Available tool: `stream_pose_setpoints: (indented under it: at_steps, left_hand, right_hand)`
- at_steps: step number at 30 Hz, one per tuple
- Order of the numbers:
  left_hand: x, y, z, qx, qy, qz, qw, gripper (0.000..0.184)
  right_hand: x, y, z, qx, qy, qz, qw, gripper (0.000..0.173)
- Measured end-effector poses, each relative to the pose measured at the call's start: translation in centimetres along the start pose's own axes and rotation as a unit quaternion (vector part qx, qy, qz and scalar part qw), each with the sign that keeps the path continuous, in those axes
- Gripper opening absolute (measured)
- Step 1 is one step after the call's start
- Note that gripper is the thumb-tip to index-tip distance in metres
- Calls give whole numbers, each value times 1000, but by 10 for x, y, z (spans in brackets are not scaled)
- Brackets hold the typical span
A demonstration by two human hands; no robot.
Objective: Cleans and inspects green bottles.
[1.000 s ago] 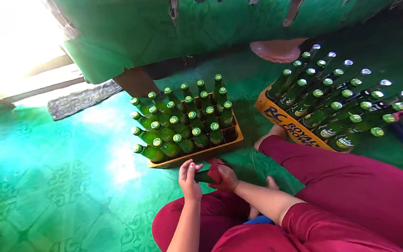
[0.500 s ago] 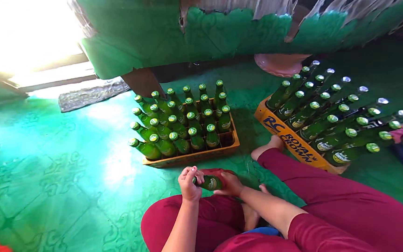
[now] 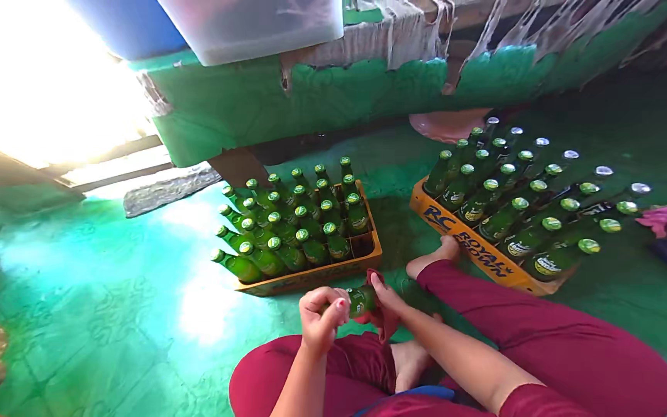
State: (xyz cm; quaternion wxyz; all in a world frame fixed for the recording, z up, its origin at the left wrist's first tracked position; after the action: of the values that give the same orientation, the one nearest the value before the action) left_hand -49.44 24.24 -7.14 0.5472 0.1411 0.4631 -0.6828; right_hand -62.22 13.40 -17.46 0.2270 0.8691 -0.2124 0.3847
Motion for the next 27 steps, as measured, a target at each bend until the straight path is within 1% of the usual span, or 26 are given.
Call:
stream_pose_setpoints:
  at_steps: [2,3,4,6,8,9,10,12,13,15,16,19,21,23,25,27]
  left_hand:
    - [-2,2,-2,-10,-13,30,999,26]
    - [-5,6,-4,-34,-22,42,998,28]
    - [-10,14,-7,-66,-32,55,996,30]
    - [-23,33,-11,-136,-50,87,986,32]
    - [-34,51,-15,-189,-59,128,972,34]
    - [-39,58,-17,-214,-59,150,964,34]
    - [-42,64,-17,-241,-58,173,953,36]
    - [-47,79,-18,-305,-52,216,926,40]
    - [-49,87,-18,-338,-48,232,911,40]
    - [-52,101,-19,-393,-36,254,883,38]
    - [-53,106,-20,-412,-30,260,873,37]
    - [-52,118,-21,-430,-8,272,861,31]
    - [-52,123,-20,-423,-8,278,863,29]
    - [-52,124,-19,-415,-9,291,862,23]
    - [-52,125,-18,-412,-15,316,855,13]
    - [-52,128,-20,-404,-23,348,845,4]
  right_hand:
    - [3,3,3,-18,-23,-82,996,72]
    - [6,6,3,-41,-23,-88,995,72]
    - [11,11,1,-83,-9,-64,995,69]
    - [27,23,1,-165,62,58,983,63]
    - [45,39,8,-180,149,162,959,63]
    - [55,47,12,-177,180,180,951,67]
    - [65,54,19,-175,203,174,948,71]
    - [87,63,42,-170,247,112,947,68]
    - [96,66,55,-162,264,57,949,68]
    - [109,67,82,-174,268,-70,945,78]
    - [111,66,94,-186,271,-107,938,80]
    - [116,65,113,-225,292,-116,923,76]
    - [123,65,117,-204,275,-90,935,75]
    - [126,66,112,-175,265,-99,943,77]
    - [124,68,100,-164,297,-110,934,76]
    - [123,73,88,-190,358,-83,910,66]
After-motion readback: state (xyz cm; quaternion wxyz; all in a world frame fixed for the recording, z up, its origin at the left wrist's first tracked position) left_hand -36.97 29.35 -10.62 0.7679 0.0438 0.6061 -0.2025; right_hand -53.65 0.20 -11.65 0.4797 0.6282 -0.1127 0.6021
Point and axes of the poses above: each hand's wrist, its own z-axis towards the middle knuckle, its own y-axis out of the back of the hand, x = y × z, the point moved 1 cm from there along z, towards the middle knuckle, and after that the axes turned 14 degrees about -z, right-handed, at the moved point
